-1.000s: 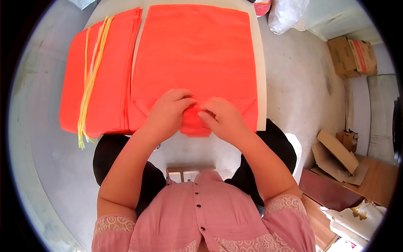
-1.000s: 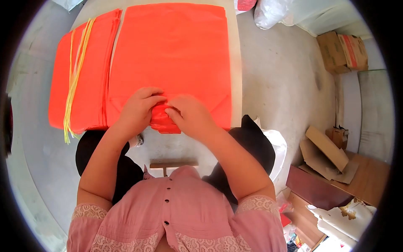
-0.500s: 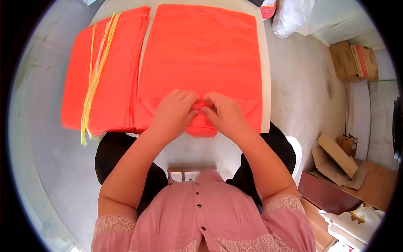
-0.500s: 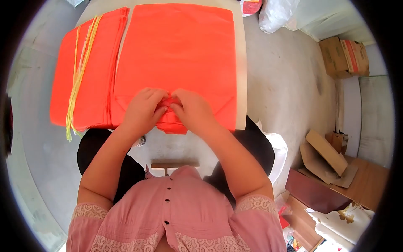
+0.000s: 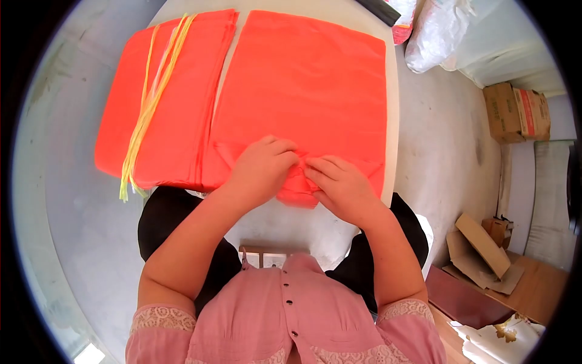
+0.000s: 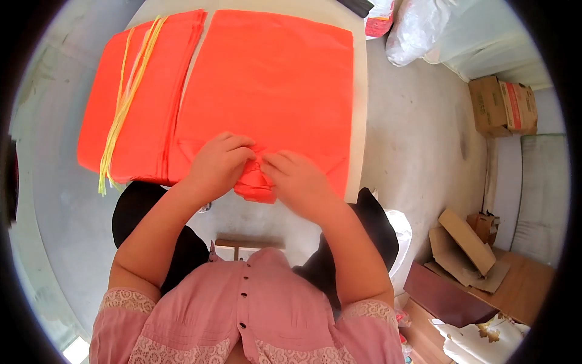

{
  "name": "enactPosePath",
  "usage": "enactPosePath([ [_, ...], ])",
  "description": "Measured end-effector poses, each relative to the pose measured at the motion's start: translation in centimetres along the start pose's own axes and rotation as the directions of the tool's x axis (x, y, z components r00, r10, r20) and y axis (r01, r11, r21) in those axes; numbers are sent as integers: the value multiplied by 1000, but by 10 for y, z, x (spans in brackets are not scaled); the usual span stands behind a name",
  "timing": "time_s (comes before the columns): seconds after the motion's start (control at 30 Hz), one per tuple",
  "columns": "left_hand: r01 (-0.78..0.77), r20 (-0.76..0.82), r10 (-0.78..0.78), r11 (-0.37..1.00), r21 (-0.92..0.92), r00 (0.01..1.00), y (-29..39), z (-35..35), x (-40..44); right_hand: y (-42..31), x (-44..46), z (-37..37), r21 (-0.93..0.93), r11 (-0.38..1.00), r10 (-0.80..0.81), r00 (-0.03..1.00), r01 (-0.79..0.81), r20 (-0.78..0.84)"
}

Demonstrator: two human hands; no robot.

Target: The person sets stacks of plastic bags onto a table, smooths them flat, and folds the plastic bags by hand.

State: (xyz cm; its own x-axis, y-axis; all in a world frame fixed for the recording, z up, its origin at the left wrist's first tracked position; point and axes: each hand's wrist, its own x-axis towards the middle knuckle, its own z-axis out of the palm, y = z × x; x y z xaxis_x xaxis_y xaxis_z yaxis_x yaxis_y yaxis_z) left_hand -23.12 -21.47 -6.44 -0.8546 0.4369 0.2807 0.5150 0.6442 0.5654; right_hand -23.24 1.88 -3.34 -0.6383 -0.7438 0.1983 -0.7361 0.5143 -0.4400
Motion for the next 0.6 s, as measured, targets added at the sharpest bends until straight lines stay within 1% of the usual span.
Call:
enactPosePath([
  [0.13, -12, 63, 13, 1000, -13, 998, 10, -14, 1, 2, -6, 3, -103, 994, -31, 999, 30, -9],
  [0.27, -42, 125, 38, 999, 34, 991, 14, -20, -1, -2, -10, 6, -182, 983, 21, 999, -14, 36],
  [0.33, -42, 143, 36, 998, 42, 989, 16, -22, -1, -2, -11, 6, -201, 980, 12, 999, -6, 29],
  [0.43, -55, 146, 45, 997, 62, 988, 14, -22, -1, -2, -12, 6, -245, 969, -2, 998, 17, 63],
  [0.53, -74, 140, 63, 994, 78, 988, 13, -21, -2, -2, -13, 10, -249, 969, 4, 999, 8, 49],
  [0.6, -78, 140, 65, 993, 84, 988, 12, -21, -2, -1, -11, 12, -216, 976, 31, 999, -25, 25],
])
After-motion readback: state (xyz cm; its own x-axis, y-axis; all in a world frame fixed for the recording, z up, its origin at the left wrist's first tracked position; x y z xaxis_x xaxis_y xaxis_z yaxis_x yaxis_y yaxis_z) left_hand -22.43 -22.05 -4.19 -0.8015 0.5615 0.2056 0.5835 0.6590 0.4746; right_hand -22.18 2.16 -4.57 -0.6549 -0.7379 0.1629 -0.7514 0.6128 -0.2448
